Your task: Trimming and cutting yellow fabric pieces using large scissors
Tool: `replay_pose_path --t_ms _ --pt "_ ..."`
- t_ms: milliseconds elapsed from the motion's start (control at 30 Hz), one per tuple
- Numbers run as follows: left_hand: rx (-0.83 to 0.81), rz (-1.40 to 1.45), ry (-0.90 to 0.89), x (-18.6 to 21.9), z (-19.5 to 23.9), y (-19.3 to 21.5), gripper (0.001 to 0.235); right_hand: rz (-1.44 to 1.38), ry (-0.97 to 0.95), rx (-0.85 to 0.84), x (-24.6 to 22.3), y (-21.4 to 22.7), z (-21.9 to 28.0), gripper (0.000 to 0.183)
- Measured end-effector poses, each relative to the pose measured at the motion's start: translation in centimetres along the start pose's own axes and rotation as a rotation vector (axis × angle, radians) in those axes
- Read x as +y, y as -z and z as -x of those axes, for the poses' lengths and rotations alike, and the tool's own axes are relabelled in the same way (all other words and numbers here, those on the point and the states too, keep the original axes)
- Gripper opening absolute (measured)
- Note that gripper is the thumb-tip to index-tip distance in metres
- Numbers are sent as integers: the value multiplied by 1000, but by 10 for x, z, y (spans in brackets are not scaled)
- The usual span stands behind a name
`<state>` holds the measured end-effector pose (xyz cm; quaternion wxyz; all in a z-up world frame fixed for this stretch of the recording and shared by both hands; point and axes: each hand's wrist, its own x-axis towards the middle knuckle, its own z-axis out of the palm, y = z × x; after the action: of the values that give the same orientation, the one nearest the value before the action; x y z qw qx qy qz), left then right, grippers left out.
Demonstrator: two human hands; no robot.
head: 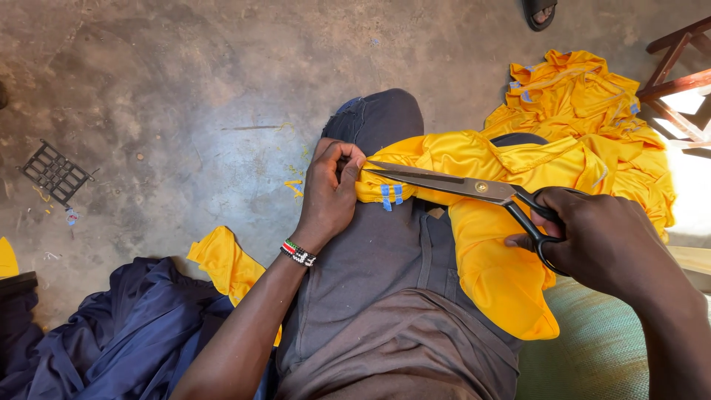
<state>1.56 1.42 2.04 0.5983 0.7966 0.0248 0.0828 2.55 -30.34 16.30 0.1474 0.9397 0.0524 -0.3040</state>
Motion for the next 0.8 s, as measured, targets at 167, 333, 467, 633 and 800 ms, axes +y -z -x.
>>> replay_pose_path --t_ms 167,333,467,633,800 --pt "63 2 -47 3 5 -3 20 117 77 60 -5 4 -1 44" --pt "131 -54 -151 10 6 -5 14 134 132 108 -10 5 -4 36" --pt "184 -124 -163 16 1 3 16 85 85 87 -7 1 -3 33" --pt "285 -129 -148 41 -15 7 31 -257 -45 162 6 -16 6 52" --pt "-200 -361 -85 20 -19 -30 21 -389 -157 131 19 -43 7 55"
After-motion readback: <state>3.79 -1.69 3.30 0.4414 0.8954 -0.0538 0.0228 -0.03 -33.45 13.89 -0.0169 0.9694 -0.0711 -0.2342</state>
